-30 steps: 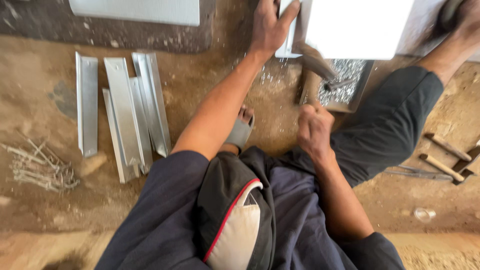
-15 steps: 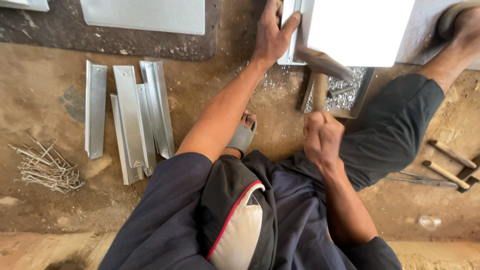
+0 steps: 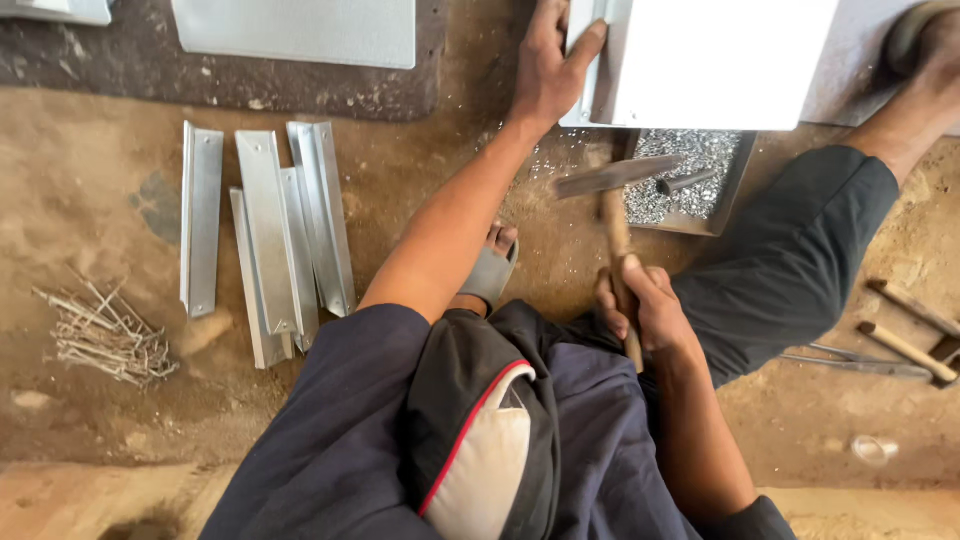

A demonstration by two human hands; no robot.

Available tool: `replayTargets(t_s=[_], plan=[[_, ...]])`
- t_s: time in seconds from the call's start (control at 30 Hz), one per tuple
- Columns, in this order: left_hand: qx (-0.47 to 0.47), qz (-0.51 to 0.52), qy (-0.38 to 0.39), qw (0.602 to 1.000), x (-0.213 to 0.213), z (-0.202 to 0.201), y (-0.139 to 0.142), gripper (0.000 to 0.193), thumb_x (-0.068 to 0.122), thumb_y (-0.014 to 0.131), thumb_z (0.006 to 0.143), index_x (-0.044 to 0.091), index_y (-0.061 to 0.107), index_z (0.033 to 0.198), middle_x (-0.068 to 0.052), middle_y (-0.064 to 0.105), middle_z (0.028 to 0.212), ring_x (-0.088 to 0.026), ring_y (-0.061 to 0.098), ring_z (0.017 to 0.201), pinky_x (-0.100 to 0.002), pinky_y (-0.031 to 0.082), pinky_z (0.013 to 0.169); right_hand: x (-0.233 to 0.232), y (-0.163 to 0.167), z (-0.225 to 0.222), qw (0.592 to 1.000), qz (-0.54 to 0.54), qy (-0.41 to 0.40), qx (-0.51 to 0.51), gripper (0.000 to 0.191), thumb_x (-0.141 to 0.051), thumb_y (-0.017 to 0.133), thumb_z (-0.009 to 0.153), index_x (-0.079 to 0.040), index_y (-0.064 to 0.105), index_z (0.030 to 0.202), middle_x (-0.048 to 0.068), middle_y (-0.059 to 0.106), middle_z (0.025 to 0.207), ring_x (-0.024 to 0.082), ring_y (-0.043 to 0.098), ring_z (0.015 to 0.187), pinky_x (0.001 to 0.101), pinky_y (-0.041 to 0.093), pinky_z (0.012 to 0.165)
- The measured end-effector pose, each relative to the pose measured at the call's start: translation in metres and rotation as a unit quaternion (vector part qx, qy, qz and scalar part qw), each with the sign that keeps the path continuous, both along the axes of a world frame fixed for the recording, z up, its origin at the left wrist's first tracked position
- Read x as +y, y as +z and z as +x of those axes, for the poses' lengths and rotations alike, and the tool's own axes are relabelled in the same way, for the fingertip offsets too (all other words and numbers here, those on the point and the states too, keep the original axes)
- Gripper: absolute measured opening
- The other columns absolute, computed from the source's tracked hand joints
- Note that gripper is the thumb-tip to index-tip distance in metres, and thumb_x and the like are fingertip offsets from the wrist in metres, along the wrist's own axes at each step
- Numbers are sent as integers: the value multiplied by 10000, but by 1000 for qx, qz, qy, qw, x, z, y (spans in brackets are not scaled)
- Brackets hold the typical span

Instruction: The person sits on the ground assembling aluminum panels, holding a white sheet steady with one hand while driving nails through an aluminum strip into the sheet with a hammer. They reposition the panel and strips between nails, working along the edge to fasten the pieces together.

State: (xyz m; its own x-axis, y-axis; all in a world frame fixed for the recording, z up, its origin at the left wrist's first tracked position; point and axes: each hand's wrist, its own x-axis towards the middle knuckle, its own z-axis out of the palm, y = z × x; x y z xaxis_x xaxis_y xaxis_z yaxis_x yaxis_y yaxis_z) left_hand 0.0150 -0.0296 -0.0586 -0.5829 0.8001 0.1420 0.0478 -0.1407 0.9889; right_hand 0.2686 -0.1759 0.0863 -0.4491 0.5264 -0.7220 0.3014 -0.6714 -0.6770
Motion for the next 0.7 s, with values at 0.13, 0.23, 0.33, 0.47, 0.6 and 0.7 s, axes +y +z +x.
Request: replayTargets(t_s=[0.13, 0.23, 0.33, 0.47, 0.6, 0.7], plan=[[-108, -49, -45, 992, 1, 4, -10, 324, 259, 766, 894, 5, 614, 1025, -45, 693, 845, -124, 647, 721, -303, 533, 632, -3, -29, -4, 985, -27, 92, -144, 503, -433, 637, 1031, 2, 589, 782, 47, 506, 594, 168, 450, 463, 355, 341, 420], [-82, -96, -66, 990, 0, 4, -13, 350, 260, 775, 916, -6, 605, 1069, -83, 691, 853, -153, 624, 728, -322, 520, 664, 25, -62, 11, 857, 352, 224, -302, 444, -408, 729, 989, 23, 704, 889, 199, 646, 706, 327, 640, 638, 444, 499, 608], [-47, -24, -72, 996, 0, 7, -3, 376, 244, 773, 963, -15, 579, 1155, -95, 691, 1002, -162, 654, 908, -326, 546, 815, 60, -76, 36, 839, 445, 77, -303, 267, -205, 754, 917, 19, 723, 1058, 179, 711, 887, 335, 693, 732, 443, 534, 705], [-27, 1, -54, 998, 0, 16, 20, 453, 227, 732, 982, -5, 475, 1274, -136, 666, 1111, -208, 657, 1037, -352, 536, 942, 81, -93, 33, 733, 600, 151, -282, 54, -40, 706, 807, -4, 682, 839, 165, 733, 1157, 363, 697, 911, 435, 551, 786], [298, 27, 51, 953, 4, 14, 38, 531, 303, 670, 1007, 51, 423, 1405, -157, 514, 1353, -288, 520, 1304, -462, 449, 1131, 85, -112, 14, 754, 578, 104, -295, 48, -5, 682, 876, -35, 719, 875, 115, 739, 1050, 362, 694, 899, 450, 531, 739], [507, 10, -30, 861, 1, 11, 50, 359, 205, 599, 1081, 229, 530, 1433, -121, 405, 1573, -318, 425, 1484, -476, 390, 1190, 90, -113, 18, 781, 546, 48, -299, 88, -93, 731, 916, -19, 710, 873, 146, 723, 957, 380, 682, 836, 474, 517, 702]])
